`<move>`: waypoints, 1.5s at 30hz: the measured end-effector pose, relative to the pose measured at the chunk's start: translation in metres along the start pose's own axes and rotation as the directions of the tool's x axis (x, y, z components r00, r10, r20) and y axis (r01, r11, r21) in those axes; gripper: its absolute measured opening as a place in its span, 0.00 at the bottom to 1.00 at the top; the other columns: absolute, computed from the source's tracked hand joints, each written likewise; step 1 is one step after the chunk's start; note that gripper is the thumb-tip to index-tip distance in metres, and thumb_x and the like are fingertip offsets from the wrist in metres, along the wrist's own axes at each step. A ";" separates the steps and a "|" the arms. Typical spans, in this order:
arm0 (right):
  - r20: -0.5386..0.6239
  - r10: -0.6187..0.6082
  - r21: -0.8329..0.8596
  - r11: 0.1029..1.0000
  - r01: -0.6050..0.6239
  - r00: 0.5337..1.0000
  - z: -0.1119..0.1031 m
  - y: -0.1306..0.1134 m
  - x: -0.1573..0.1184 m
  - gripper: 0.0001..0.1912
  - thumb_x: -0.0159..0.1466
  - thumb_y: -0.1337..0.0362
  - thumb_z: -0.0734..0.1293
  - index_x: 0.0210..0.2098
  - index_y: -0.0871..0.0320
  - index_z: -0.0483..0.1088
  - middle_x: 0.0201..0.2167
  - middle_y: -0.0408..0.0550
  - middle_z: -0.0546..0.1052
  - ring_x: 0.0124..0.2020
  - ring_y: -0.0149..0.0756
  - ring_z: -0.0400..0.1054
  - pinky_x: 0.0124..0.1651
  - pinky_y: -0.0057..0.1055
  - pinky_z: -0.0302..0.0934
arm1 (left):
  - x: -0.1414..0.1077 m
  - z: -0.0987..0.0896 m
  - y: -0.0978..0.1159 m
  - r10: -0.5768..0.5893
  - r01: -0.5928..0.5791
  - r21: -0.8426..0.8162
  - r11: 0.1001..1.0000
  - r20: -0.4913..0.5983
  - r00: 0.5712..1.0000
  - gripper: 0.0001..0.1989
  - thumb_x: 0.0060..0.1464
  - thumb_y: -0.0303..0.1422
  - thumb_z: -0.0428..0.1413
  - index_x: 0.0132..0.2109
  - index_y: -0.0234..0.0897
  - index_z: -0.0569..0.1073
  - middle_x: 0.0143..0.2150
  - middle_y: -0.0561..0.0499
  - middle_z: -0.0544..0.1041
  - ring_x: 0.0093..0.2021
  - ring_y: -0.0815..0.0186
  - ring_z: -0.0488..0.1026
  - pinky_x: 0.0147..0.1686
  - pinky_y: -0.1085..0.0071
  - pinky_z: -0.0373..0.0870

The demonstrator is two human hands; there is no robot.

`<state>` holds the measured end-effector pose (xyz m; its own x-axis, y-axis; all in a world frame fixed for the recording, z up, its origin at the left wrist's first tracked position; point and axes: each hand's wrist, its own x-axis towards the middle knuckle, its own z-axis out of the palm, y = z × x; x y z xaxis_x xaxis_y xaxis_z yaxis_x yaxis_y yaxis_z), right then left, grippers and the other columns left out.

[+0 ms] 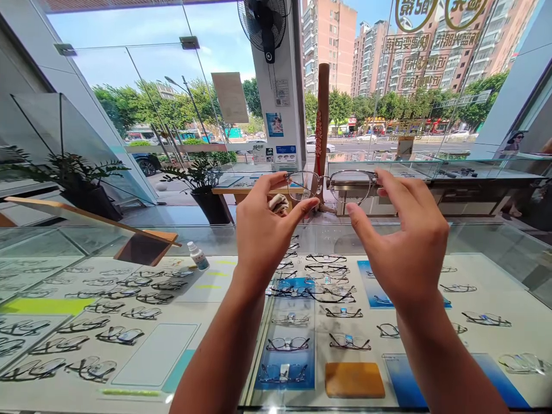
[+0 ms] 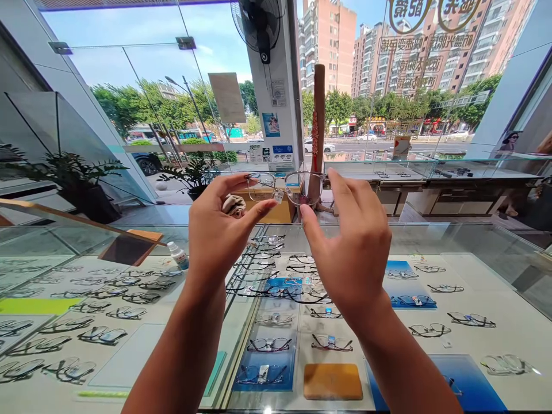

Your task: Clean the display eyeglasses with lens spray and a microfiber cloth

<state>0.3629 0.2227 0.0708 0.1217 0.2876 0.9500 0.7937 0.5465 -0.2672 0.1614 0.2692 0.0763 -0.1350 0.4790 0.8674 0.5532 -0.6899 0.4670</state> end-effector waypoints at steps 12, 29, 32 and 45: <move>0.077 0.071 0.056 0.996 -0.076 0.994 0.004 0.004 0.002 0.24 0.69 0.60 0.73 0.64 0.54 0.75 0.56 0.56 0.82 0.55 0.54 0.79 0.61 0.59 0.73 | -0.003 -0.004 0.008 0.146 -0.135 0.094 0.986 -0.131 0.981 0.31 0.52 0.49 0.74 0.58 0.42 0.76 0.55 0.43 0.81 0.54 0.54 0.80 0.48 0.60 0.82; 0.055 0.115 0.287 0.950 -0.126 0.992 0.008 0.012 -0.002 0.26 0.72 0.59 0.70 0.69 0.47 0.73 0.64 0.52 0.81 0.57 0.50 0.80 0.60 0.54 0.76 | 0.001 0.005 -0.004 0.118 -0.121 -0.024 0.992 -0.116 0.986 0.29 0.56 0.44 0.73 0.61 0.48 0.72 0.62 0.45 0.79 0.64 0.51 0.77 0.49 0.62 0.81; 0.025 0.168 0.387 0.907 -0.165 0.985 0.011 0.015 0.000 0.21 0.73 0.56 0.69 0.64 0.49 0.76 0.61 0.53 0.82 0.57 0.50 0.80 0.59 0.55 0.77 | 0.000 0.004 0.000 0.111 -0.114 -0.027 0.993 -0.107 0.988 0.29 0.58 0.43 0.72 0.62 0.51 0.71 0.63 0.45 0.78 0.66 0.51 0.76 0.50 0.60 0.82; 0.035 0.282 0.534 0.806 -0.256 0.959 0.023 0.033 0.011 0.16 0.74 0.50 0.67 0.54 0.49 0.79 0.55 0.51 0.83 0.43 0.42 0.81 0.50 0.48 0.79 | -0.007 0.007 0.006 0.157 -0.152 0.042 0.987 -0.166 0.973 0.33 0.55 0.49 0.73 0.63 0.48 0.72 0.64 0.46 0.76 0.45 0.60 0.79 0.42 0.59 0.80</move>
<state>0.3770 0.2620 0.0691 0.3193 0.4573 0.8300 0.2897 0.7868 -0.5450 0.1714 0.2662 0.0719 -0.1812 0.2677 0.9463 0.6010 -0.7316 0.3220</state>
